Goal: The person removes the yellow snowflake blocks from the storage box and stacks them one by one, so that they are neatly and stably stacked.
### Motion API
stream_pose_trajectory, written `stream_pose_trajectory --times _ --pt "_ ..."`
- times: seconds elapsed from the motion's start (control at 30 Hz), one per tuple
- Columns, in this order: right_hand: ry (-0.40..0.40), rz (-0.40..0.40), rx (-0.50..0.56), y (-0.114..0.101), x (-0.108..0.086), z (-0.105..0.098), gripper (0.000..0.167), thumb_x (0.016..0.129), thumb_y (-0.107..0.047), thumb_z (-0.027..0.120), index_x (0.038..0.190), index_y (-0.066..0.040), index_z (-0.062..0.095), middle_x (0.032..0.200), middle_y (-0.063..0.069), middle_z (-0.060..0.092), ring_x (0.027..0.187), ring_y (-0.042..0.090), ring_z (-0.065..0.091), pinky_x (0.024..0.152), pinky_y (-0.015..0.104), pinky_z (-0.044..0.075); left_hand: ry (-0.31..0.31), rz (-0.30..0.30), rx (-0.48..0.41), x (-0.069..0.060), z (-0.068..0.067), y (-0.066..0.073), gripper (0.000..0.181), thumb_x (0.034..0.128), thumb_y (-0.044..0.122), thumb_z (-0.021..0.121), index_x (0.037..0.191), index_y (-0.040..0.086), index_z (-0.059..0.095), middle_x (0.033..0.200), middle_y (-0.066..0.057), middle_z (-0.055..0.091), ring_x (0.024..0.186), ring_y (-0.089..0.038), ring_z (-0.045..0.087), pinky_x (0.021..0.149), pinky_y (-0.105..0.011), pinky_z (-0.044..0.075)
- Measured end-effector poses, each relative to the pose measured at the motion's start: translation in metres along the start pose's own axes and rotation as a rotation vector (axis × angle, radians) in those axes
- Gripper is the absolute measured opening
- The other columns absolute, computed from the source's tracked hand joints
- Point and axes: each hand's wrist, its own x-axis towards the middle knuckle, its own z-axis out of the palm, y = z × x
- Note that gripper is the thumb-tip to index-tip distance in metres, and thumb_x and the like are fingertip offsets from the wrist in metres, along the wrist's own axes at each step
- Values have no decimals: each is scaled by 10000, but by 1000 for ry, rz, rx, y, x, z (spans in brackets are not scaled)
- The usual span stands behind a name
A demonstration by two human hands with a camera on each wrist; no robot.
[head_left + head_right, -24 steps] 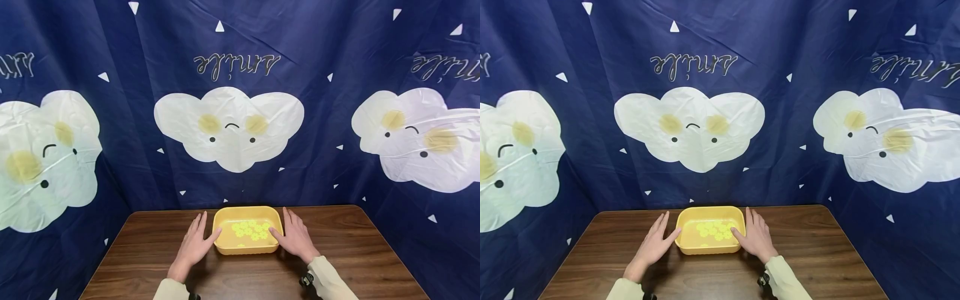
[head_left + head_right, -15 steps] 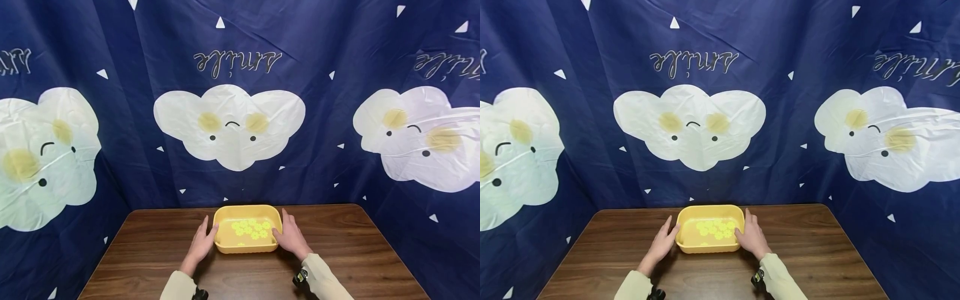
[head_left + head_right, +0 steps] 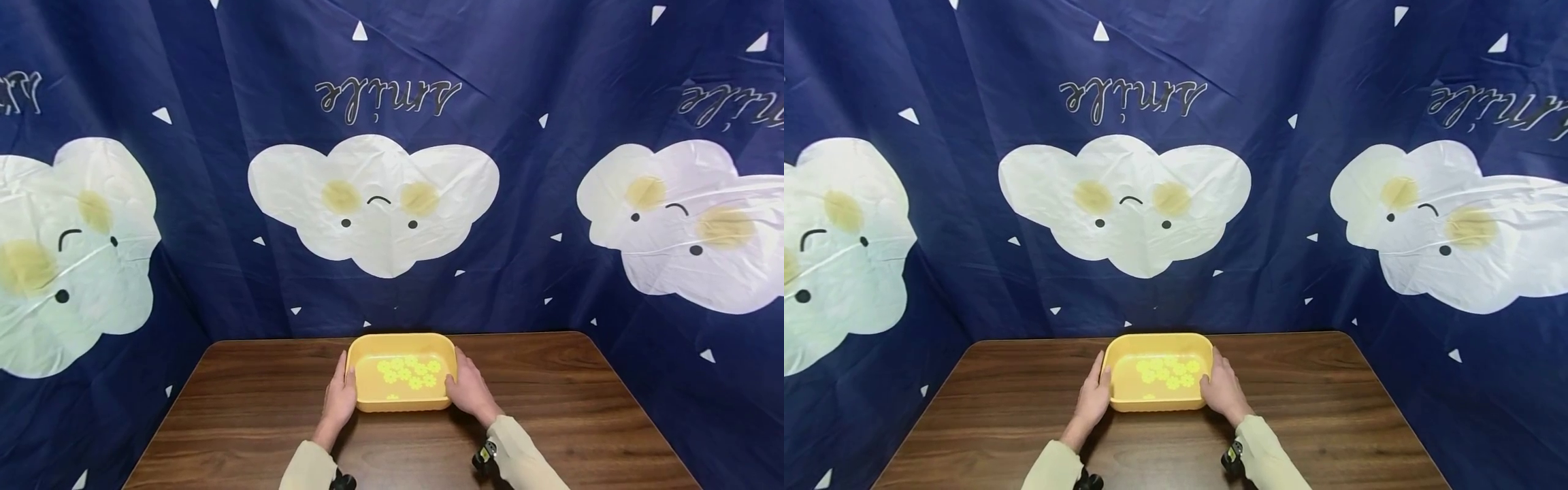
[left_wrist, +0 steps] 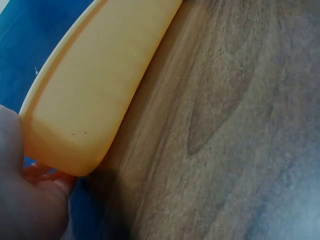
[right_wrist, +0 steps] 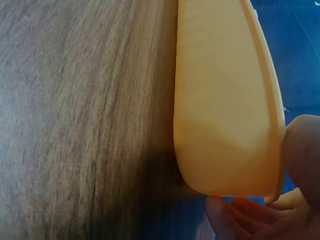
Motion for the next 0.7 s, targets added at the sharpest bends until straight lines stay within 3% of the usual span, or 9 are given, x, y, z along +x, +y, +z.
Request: stream_pose_trajectory --times 0.2,0.3,0.4,0.57,0.7 --pt "-14 12 5 0 1 -1 685 952 -124 590 1525 122 305 1483 342 436 1345 440 489 1098 573 430 -12 23 -21 1 0 0 532 1080 137 423 1595 66 309 1584 -225 388 1438 -427 399 1177 -580 324" --pt "16 6 -7 -2 1 -2 701 939 -135 619 1528 97 319 1437 318 463 1257 415 551 1055 557 472 -7 31 -19 1 1 1 538 1072 116 433 1594 66 313 1564 -243 408 1422 -432 419 1168 -583 337" --pt "73 -46 -39 -6 0 0 732 905 -141 664 1533 56 344 1373 284 476 1178 406 565 1008 539 495 13 28 -6 1 1 2 533 1068 101 432 1589 63 324 1542 -259 430 1408 -434 435 1160 -583 349" --pt "193 -210 -129 -15 7 1 718 859 -141 734 1497 4 439 1300 232 529 1128 420 536 968 546 471 21 8 2 0 1 3 532 1067 95 420 1590 71 326 1521 -272 447 1396 -434 448 1148 -585 366" --pt "210 -280 -102 -23 22 1 658 882 -145 746 1470 -27 476 1256 204 584 1102 372 574 951 537 473 15 -7 5 -1 2 5 539 1066 101 419 1595 82 319 1517 -270 451 1395 -428 451 1145 -583 371"
